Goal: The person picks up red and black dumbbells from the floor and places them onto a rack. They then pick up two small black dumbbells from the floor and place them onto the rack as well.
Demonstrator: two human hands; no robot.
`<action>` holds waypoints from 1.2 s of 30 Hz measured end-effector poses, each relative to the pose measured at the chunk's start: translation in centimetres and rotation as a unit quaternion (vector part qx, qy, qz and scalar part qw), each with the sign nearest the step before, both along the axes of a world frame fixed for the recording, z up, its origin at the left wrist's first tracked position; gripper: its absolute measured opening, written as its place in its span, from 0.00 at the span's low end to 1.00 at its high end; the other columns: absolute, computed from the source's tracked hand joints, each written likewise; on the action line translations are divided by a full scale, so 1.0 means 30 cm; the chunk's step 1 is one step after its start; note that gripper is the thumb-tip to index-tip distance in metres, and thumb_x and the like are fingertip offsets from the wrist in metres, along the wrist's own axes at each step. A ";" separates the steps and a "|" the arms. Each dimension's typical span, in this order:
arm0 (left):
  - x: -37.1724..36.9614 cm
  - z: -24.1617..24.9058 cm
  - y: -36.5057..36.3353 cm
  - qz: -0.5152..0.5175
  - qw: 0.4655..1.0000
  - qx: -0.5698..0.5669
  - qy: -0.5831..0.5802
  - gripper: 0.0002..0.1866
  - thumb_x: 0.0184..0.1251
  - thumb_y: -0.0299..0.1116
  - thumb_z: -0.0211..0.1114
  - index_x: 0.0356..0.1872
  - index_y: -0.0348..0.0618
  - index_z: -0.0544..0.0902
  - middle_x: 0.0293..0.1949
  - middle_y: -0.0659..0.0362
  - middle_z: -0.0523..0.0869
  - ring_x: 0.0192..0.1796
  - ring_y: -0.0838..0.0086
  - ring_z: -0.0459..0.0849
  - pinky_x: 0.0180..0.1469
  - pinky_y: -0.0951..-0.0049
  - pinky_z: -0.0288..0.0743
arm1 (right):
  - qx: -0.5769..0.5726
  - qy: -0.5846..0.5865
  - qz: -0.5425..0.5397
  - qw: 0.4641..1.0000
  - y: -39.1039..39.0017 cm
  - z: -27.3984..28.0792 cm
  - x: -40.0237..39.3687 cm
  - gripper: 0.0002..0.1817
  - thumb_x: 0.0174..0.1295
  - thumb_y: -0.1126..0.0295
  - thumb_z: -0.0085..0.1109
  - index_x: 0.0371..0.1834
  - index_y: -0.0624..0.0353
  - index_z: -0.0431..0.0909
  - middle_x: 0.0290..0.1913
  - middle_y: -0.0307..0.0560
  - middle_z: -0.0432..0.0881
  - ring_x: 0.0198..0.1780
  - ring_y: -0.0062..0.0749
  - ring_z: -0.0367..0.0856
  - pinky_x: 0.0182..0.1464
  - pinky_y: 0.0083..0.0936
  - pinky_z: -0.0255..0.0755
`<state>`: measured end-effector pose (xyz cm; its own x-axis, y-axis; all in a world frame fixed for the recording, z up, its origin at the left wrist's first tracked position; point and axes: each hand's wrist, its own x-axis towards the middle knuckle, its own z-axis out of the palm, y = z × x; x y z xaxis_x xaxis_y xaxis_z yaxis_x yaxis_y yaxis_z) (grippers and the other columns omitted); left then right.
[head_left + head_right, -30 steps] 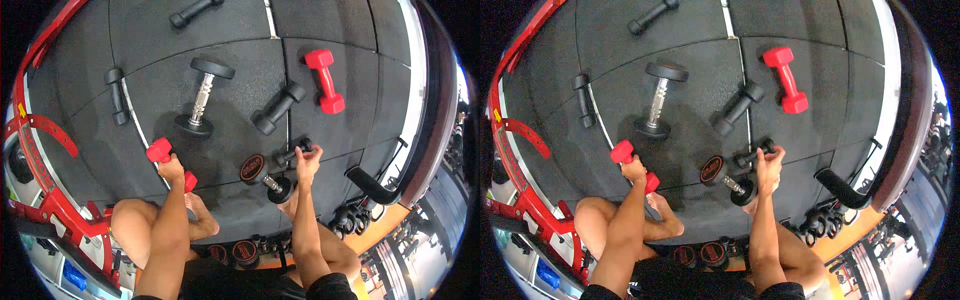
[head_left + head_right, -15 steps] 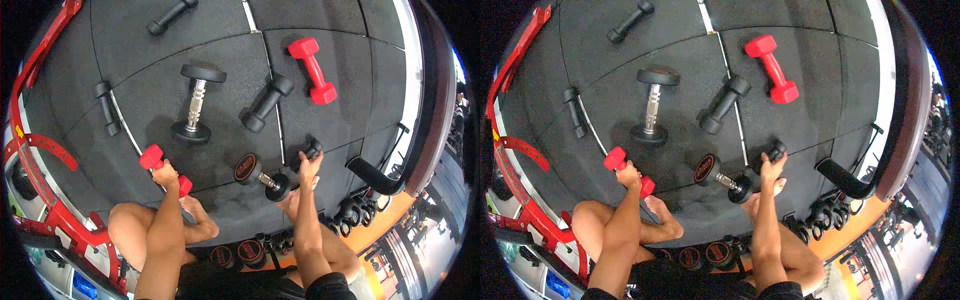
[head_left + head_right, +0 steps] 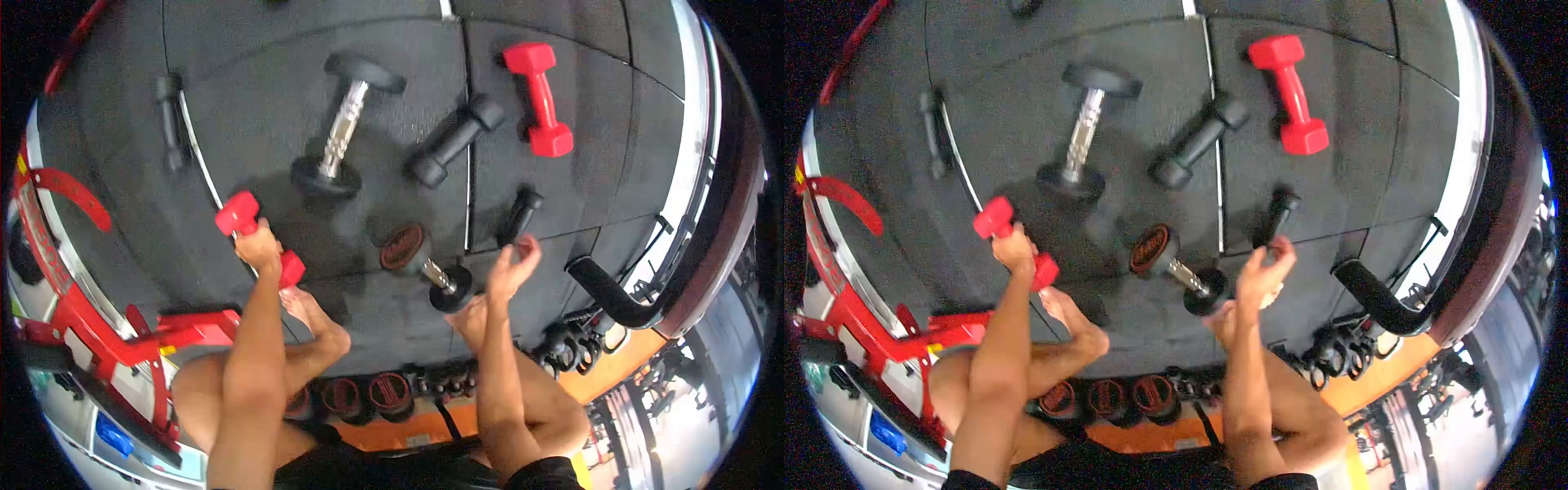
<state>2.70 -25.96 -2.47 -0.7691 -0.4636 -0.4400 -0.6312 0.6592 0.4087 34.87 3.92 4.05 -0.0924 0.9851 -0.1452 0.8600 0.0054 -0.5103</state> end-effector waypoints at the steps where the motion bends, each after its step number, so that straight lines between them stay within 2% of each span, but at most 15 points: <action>1: -0.002 0.023 0.024 0.004 1.000 0.010 0.016 0.08 0.54 0.30 0.65 0.32 0.38 0.78 0.16 0.54 0.79 0.11 0.66 0.77 0.13 0.63 0.73 | -0.061 0.054 -0.011 0.997 -0.074 0.047 -0.043 0.24 0.55 0.75 0.62 0.58 0.59 0.74 0.55 0.56 0.78 0.58 0.50 0.75 0.64 0.40 0.65; 3: 0.000 0.023 0.017 0.024 0.999 0.022 0.009 0.08 0.54 0.31 0.66 0.32 0.38 0.78 0.16 0.53 0.80 0.13 0.65 0.79 0.13 0.64 0.74 | -0.106 -0.055 0.153 0.981 -0.196 0.104 -0.091 0.22 0.56 0.77 0.58 0.56 0.63 0.74 0.54 0.58 0.78 0.57 0.52 0.75 0.64 0.41 0.66; 5: -0.006 0.022 0.012 -0.001 0.999 -0.038 -0.020 0.12 0.53 0.34 0.68 0.33 0.38 0.80 0.20 0.51 0.84 0.16 0.62 0.84 0.22 0.60 0.80 | -0.130 -0.040 0.303 0.943 -0.316 0.067 -0.062 0.24 0.57 0.79 0.54 0.60 0.66 0.71 0.53 0.63 0.77 0.56 0.57 0.75 0.64 0.44 0.66; 8: -0.018 0.043 0.010 -0.034 0.995 -0.063 -0.072 0.16 0.52 0.39 0.69 0.35 0.36 0.81 0.23 0.49 0.86 0.19 0.59 0.86 0.35 0.58 0.84 | -0.186 -0.052 0.336 0.922 -0.418 0.062 -0.053 0.33 0.54 0.81 0.54 0.68 0.68 0.63 0.59 0.67 0.73 0.61 0.61 0.71 0.66 0.46 0.64; 9: -0.029 0.043 0.001 -0.024 0.992 -0.060 -0.113 0.23 0.52 0.43 0.69 0.43 0.36 0.81 0.34 0.44 0.89 0.32 0.55 0.90 0.49 0.57 0.81 | -0.208 -0.048 0.354 0.911 -0.419 0.064 -0.043 0.34 0.54 0.81 0.53 0.69 0.68 0.62 0.60 0.67 0.73 0.62 0.61 0.71 0.67 0.45 0.64; 11: -0.016 0.057 -0.005 -0.091 0.979 -0.168 -0.076 0.31 0.53 0.45 0.70 0.55 0.35 0.75 0.49 0.41 0.85 0.51 0.51 0.86 0.56 0.56 0.77 | -0.247 -0.046 0.384 0.889 -0.407 0.081 -0.019 0.37 0.53 0.82 0.53 0.71 0.68 0.59 0.62 0.67 0.71 0.64 0.61 0.70 0.68 0.44 0.63; 14: -0.001 0.153 -0.007 -0.117 0.974 -0.165 -0.100 0.40 0.52 0.46 0.71 0.64 0.35 0.66 0.58 0.40 0.77 0.61 0.46 0.76 0.61 0.51 0.71 | -0.259 -0.054 0.416 0.870 -0.413 0.128 -0.009 0.39 0.52 0.84 0.52 0.73 0.68 0.58 0.64 0.66 0.71 0.66 0.60 0.68 0.69 0.43 0.63; 19: 0.165 0.425 -0.062 -0.368 0.916 -0.151 0.059 0.37 0.54 0.40 0.70 0.65 0.38 0.65 0.53 0.43 0.74 0.55 0.44 0.74 0.58 0.48 0.70 | -0.288 -0.069 0.458 0.838 -0.394 0.167 0.033 0.39 0.50 0.82 0.54 0.71 0.69 0.60 0.65 0.68 0.69 0.67 0.61 0.67 0.71 0.42 0.62; 24: 0.400 0.764 -0.076 -0.355 0.934 -0.026 -0.024 0.28 0.59 0.34 0.63 0.62 0.40 0.69 0.53 0.41 0.75 0.56 0.44 0.74 0.58 0.49 0.69 | -0.286 -0.071 0.400 0.868 -0.268 0.457 0.133 0.35 0.51 0.78 0.57 0.68 0.68 0.66 0.65 0.68 0.71 0.67 0.62 0.67 0.70 0.42 0.62; 26: 0.507 0.875 -0.067 -0.378 0.925 -0.032 0.013 0.25 0.58 0.33 0.64 0.58 0.38 0.72 0.55 0.39 0.75 0.57 0.43 0.74 0.59 0.50 0.69 | -0.031 -0.284 0.581 0.762 -0.244 0.596 0.197 0.33 0.52 0.76 0.59 0.66 0.69 0.68 0.59 0.66 0.76 0.60 0.59 0.75 0.63 0.42 0.69; 28: 0.557 1.056 -0.043 -0.361 0.932 0.015 -0.026 0.24 0.56 0.33 0.67 0.55 0.37 0.74 0.56 0.38 0.75 0.58 0.44 0.74 0.60 0.51 0.69 | -0.111 -0.263 0.492 0.823 -0.175 0.804 0.190 0.31 0.53 0.72 0.61 0.64 0.66 0.72 0.57 0.64 0.78 0.58 0.58 0.77 0.62 0.42 0.71; 29: 0.564 1.162 -0.062 -0.319 0.934 0.100 -0.126 0.25 0.55 0.33 0.69 0.55 0.37 0.74 0.57 0.38 0.75 0.59 0.44 0.74 0.61 0.52 0.69 | -0.314 -0.110 0.306 0.892 -0.127 0.942 0.184 0.29 0.53 0.68 0.63 0.62 0.62 0.75 0.58 0.63 0.78 0.60 0.59 0.76 0.64 0.42 0.71; 31: 0.596 1.288 -0.084 -0.344 0.923 0.146 -0.095 0.29 0.53 0.35 0.74 0.56 0.37 0.75 0.55 0.42 0.78 0.60 0.47 0.75 0.63 0.55 0.69 | -0.268 -0.114 0.323 0.901 -0.106 1.066 0.245 0.30 0.56 0.68 0.64 0.64 0.62 0.73 0.58 0.62 0.78 0.55 0.56 0.80 0.60 0.41 0.74; 34: 0.558 1.502 -0.089 -0.351 0.905 0.225 -0.089 0.32 0.53 0.42 0.77 0.58 0.39 0.76 0.54 0.44 0.80 0.61 0.52 0.77 0.65 0.59 0.68 | -0.240 -0.015 0.259 0.935 -0.138 1.283 0.281 0.32 0.55 0.75 0.64 0.67 0.57 0.71 0.59 0.59 0.80 0.53 0.39 0.83 0.54 0.32 0.78; 36: 0.493 1.641 -0.096 -0.367 0.885 0.276 -0.079 0.33 0.53 0.42 0.77 0.58 0.39 0.77 0.56 0.44 0.79 0.62 0.53 0.76 0.66 0.59 0.67 | -0.242 0.034 0.199 0.949 -0.195 1.440 0.289 0.32 0.57 0.74 0.65 0.68 0.57 0.70 0.60 0.58 0.79 0.53 0.38 0.83 0.52 0.32 0.78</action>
